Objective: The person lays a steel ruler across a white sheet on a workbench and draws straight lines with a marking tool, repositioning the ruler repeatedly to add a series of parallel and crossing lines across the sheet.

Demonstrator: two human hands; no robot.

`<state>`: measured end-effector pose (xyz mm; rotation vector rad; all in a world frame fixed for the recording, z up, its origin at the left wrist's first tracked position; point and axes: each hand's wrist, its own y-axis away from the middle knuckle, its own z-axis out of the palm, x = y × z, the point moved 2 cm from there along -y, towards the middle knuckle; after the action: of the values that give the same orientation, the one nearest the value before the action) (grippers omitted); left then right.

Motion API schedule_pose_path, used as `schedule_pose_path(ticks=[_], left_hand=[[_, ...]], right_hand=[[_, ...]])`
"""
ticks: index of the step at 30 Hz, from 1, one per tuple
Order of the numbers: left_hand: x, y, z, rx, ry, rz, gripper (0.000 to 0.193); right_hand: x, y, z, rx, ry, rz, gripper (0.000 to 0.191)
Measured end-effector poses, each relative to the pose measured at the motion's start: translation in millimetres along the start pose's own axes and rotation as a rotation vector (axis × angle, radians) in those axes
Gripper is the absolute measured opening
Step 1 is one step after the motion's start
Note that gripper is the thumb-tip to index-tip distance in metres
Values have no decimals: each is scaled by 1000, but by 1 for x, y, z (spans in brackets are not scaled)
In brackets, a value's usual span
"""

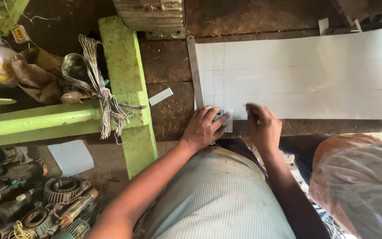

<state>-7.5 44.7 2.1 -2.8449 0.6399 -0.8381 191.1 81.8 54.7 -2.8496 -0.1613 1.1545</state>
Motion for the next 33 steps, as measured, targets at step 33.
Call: schedule_pose_path(ticks=[33], left_hand=[[-115, -147, 13, 202, 21, -73, 43]], right_hand=[[22, -57, 17, 5, -38, -41, 15]])
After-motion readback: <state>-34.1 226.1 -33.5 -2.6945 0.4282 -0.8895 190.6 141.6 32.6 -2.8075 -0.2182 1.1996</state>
